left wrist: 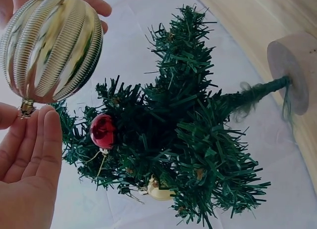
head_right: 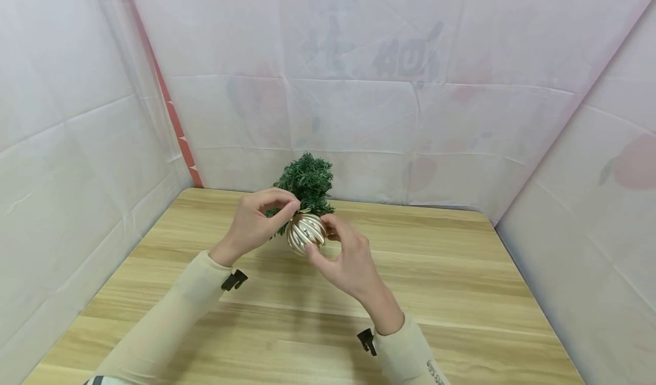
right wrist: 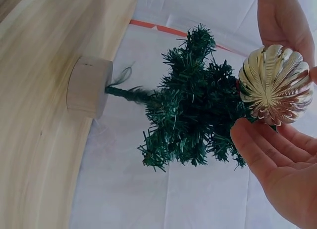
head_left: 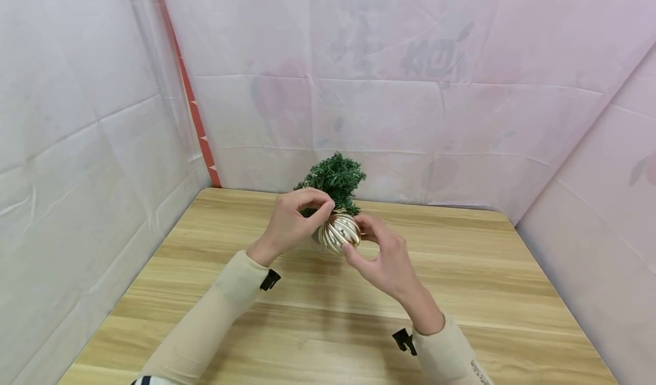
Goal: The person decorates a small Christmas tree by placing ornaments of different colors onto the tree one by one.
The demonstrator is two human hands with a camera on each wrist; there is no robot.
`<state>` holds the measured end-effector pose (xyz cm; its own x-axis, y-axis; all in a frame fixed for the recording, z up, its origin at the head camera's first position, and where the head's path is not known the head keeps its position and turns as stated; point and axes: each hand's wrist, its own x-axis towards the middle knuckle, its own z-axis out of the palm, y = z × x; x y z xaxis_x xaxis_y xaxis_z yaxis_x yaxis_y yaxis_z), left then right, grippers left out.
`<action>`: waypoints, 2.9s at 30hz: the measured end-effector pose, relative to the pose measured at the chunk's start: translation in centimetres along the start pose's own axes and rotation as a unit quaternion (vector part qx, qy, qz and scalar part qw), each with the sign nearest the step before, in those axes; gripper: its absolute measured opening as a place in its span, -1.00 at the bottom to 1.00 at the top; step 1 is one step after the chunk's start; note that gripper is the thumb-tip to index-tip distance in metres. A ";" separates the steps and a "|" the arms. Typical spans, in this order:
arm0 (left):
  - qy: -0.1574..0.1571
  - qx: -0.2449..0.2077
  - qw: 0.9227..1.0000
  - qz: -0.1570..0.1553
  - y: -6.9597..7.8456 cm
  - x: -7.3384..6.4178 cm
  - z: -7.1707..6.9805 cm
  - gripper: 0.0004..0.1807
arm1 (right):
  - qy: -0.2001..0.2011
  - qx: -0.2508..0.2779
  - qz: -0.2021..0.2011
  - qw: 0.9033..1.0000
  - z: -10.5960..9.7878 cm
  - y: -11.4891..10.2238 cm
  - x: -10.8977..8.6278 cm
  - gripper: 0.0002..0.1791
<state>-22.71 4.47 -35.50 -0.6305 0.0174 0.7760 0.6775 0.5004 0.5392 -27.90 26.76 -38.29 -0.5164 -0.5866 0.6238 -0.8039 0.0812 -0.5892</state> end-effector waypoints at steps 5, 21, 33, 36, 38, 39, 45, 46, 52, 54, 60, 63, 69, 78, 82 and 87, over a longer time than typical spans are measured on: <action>-0.004 -0.004 1.000 0.005 0.1 0.1 0.2 -0.91 | 0.001 0.004 0.005 1.000 -0.1 0.1 0.0 -0.53; -0.027 -0.003 0.999 0.033 0.0 0.0 1.0 -0.93 | 0.037 -0.044 -0.033 0.998 0.9 -0.3 0.9 -0.69; -0.040 -0.008 0.999 0.034 0.4 0.0 0.9 -0.90 | 0.093 -0.059 -0.080 0.991 1.4 -0.8 2.5 -0.88; -0.040 -0.006 0.999 0.034 0.4 0.1 1.0 -0.90 | 0.099 -0.061 -0.082 0.990 1.3 -0.8 2.7 -0.88; -0.039 -0.004 0.999 0.036 0.4 0.1 1.0 -0.90 | 0.097 -0.058 -0.082 0.990 1.3 -0.8 2.8 -0.87; -0.039 -0.003 0.999 0.037 0.4 0.1 1.0 -0.90 | 0.095 -0.056 -0.080 0.991 1.3 -0.9 2.8 -0.87; -0.044 0.004 0.998 0.035 0.5 0.1 1.1 -0.89 | 0.096 -0.052 -0.077 0.991 1.2 -0.9 3.0 -0.87; -0.045 0.005 0.998 0.033 0.6 0.1 1.1 -0.88 | 0.098 -0.053 -0.079 0.991 1.1 -0.9 3.1 -0.87; -0.035 0.034 0.999 0.017 0.9 0.8 1.3 -0.88 | 0.109 -0.054 -0.084 0.989 0.4 -0.5 3.8 -0.89; -0.029 0.063 0.997 0.015 1.0 1.1 1.5 -0.88 | 0.108 -0.056 -0.085 0.989 0.0 -0.4 4.0 -0.90; -0.015 0.141 0.990 0.016 1.2 2.2 2.1 -0.85 | 0.105 -0.077 -0.083 0.988 -1.0 0.0 4.7 -0.92; -0.009 0.155 0.988 0.016 1.2 2.9 2.5 -0.85 | 0.111 -0.086 -0.084 0.986 -1.4 0.1 5.1 -0.92; -0.006 0.175 0.984 0.011 1.3 4.2 2.9 -0.84 | 0.132 -0.099 -0.083 0.983 -2.0 0.3 6.1 -0.94; 0.001 0.202 0.979 -0.009 1.2 5.9 3.0 -0.83 | 0.130 -0.115 -0.062 0.983 -2.5 0.5 7.9 -0.89; 0.001 0.212 0.977 -0.032 1.2 6.3 3.0 -0.82 | 0.123 -0.111 -0.053 0.985 -2.4 0.8 8.4 -0.89; -0.004 0.226 0.973 -0.051 1.1 6.6 2.9 -0.80 | 0.110 -0.112 -0.044 0.987 -2.2 1.3 9.0 -0.88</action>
<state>-27.24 7.68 -30.73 -0.6899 -0.0472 0.7223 0.3764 0.8289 0.4137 -34.22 23.33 -32.33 -0.4743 -0.4115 0.7782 -0.8803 0.2291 -0.4154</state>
